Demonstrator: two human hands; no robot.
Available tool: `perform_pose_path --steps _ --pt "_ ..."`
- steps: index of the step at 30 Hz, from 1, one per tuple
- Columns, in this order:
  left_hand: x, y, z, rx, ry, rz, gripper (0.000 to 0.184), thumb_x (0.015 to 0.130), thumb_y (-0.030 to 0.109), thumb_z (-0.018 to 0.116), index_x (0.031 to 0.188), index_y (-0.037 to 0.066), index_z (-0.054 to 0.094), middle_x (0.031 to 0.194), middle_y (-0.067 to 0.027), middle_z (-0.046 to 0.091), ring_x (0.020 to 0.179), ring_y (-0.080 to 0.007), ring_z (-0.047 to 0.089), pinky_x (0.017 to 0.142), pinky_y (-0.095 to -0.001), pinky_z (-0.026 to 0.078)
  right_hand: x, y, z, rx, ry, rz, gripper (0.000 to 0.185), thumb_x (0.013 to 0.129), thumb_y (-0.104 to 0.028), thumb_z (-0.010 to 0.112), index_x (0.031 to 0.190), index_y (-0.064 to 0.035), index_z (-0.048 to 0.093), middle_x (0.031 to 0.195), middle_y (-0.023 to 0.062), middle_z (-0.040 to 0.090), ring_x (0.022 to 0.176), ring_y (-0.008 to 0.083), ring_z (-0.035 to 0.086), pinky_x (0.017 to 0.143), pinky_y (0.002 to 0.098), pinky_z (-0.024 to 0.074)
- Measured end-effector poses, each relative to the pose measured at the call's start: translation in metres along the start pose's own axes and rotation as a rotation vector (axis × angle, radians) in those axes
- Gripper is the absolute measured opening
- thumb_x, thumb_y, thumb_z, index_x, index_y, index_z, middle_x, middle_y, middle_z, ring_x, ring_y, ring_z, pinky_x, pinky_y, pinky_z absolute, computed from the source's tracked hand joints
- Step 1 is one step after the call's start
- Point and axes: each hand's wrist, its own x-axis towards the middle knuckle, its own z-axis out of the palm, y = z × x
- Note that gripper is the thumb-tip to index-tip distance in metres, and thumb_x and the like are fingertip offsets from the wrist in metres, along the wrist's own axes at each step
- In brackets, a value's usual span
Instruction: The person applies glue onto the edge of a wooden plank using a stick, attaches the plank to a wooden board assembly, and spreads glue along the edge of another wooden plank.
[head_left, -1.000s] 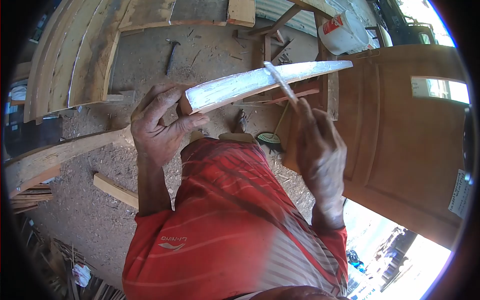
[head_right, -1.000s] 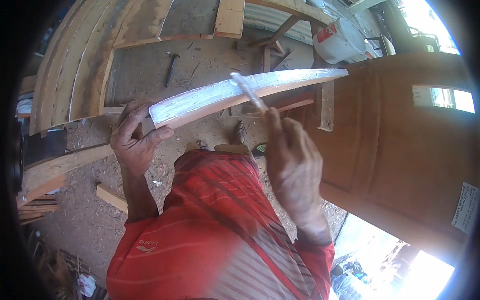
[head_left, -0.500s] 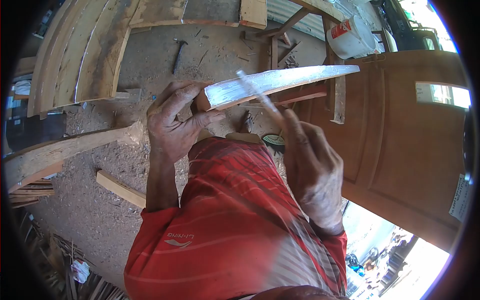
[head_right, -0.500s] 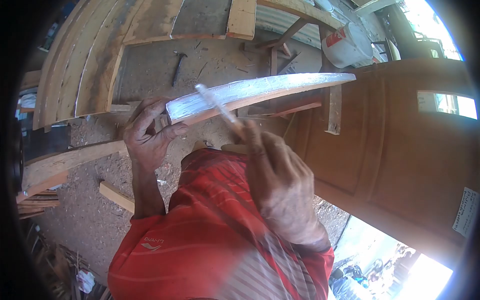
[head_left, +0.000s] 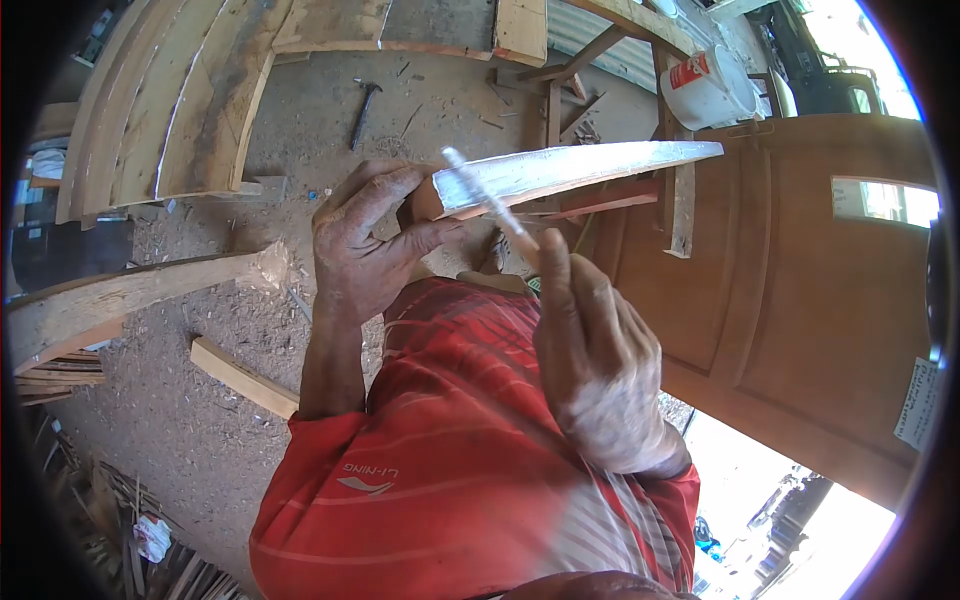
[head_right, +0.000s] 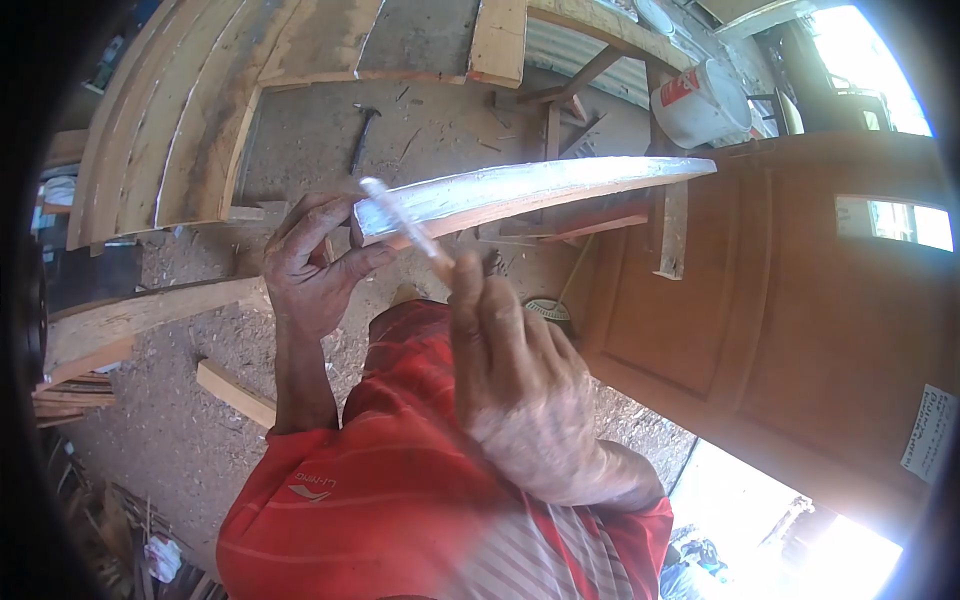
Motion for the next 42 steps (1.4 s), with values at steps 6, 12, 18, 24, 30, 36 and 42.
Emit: perform_pose_path --steps 6,12,18,24,30,36,42 --pt "0.0 -0.001 0.0 -0.04 0.009 -0.018 0.048 0.069 0.017 0.093 0.11 0.0 0.073 0.104 -0.0121 0.073 0.095 -0.0249 0.072 0.08 -0.0363 0.058 0.0 0.014 0.004 0.064 0.021 0.019 0.06 0.085 -0.001 0.066 0.144 0.0027 0.055 0.112 0.0155 0.062 0.088 0.0262 0.065 0.076 0.0394 0.0552" --pt "-0.001 -0.006 0.0 -0.06 -0.018 -0.046 0.051 0.072 0.011 0.092 0.118 0.0 0.073 0.113 -0.0086 0.07 0.087 -0.0129 0.064 0.074 -0.0293 0.052 -0.003 0.02 0.011 0.071 0.109 0.012 0.055 0.086 0.0 0.066 0.141 -0.0007 0.057 0.114 0.0131 0.062 0.087 0.0248 0.064 0.075 0.0384 0.0538" --pt "-0.002 -0.012 0.0 -0.093 -0.013 -0.006 0.052 0.072 0.009 0.092 0.12 0.0 0.072 0.114 -0.0084 0.07 0.092 -0.0143 0.064 0.079 -0.0294 0.052 0.001 0.028 0.014 0.079 0.078 0.076 0.054 0.086 0.0 0.066 0.139 -0.0001 0.06 0.113 0.0129 0.063 0.088 0.0241 0.064 0.076 0.0382 0.0535" --pt "0.003 -0.005 0.001 -0.034 0.03 -0.034 0.05 0.067 0.014 0.095 0.109 0.0 0.073 0.105 -0.0118 0.073 0.094 -0.0236 0.072 0.081 -0.0351 0.058 -0.006 0.036 0.018 0.041 0.069 0.127 0.049 0.087 0.002 0.063 0.136 -0.001 0.062 0.113 0.0138 0.064 0.09 0.0252 0.065 0.078 0.0396 0.054" --pt "0.003 0.005 0.001 0.04 0.036 -0.09 0.048 0.068 0.01 0.094 0.11 -0.002 0.073 0.108 -0.0112 0.074 0.096 -0.0217 0.071 0.08 -0.0342 0.056 -0.011 0.031 0.015 0.085 0.084 0.098 0.056 0.087 -0.003 0.065 0.142 -0.0019 0.055 0.112 0.0131 0.062 0.09 0.0273 0.064 0.078 0.0395 0.0526" --pt "-0.006 -0.01 0.003 -0.012 0.023 -0.082 0.044 0.075 0.01 0.09 0.113 -0.003 0.071 0.105 -0.0095 0.071 0.091 -0.0189 0.065 0.075 -0.0304 0.051 -0.02 0.062 0.017 0.094 0.047 0.258 0.051 0.089 -0.007 0.061 0.139 0.0002 0.055 0.112 0.0138 0.06 0.095 0.0292 0.062 0.084 0.0409 0.0515" --pt "-0.007 -0.017 0.001 0.046 0.035 -0.054 0.042 0.08 0.013 0.089 0.116 -0.001 0.071 0.103 -0.006 0.07 0.09 -0.0137 0.062 0.07 -0.0271 0.046 -0.029 0.084 0.033 0.114 0.091 0.234 0.048 0.088 0.001 0.063 0.135 -0.0071 0.062 0.109 0.0146 0.066 0.095 0.03 0.067 0.082 0.0405 0.0554"
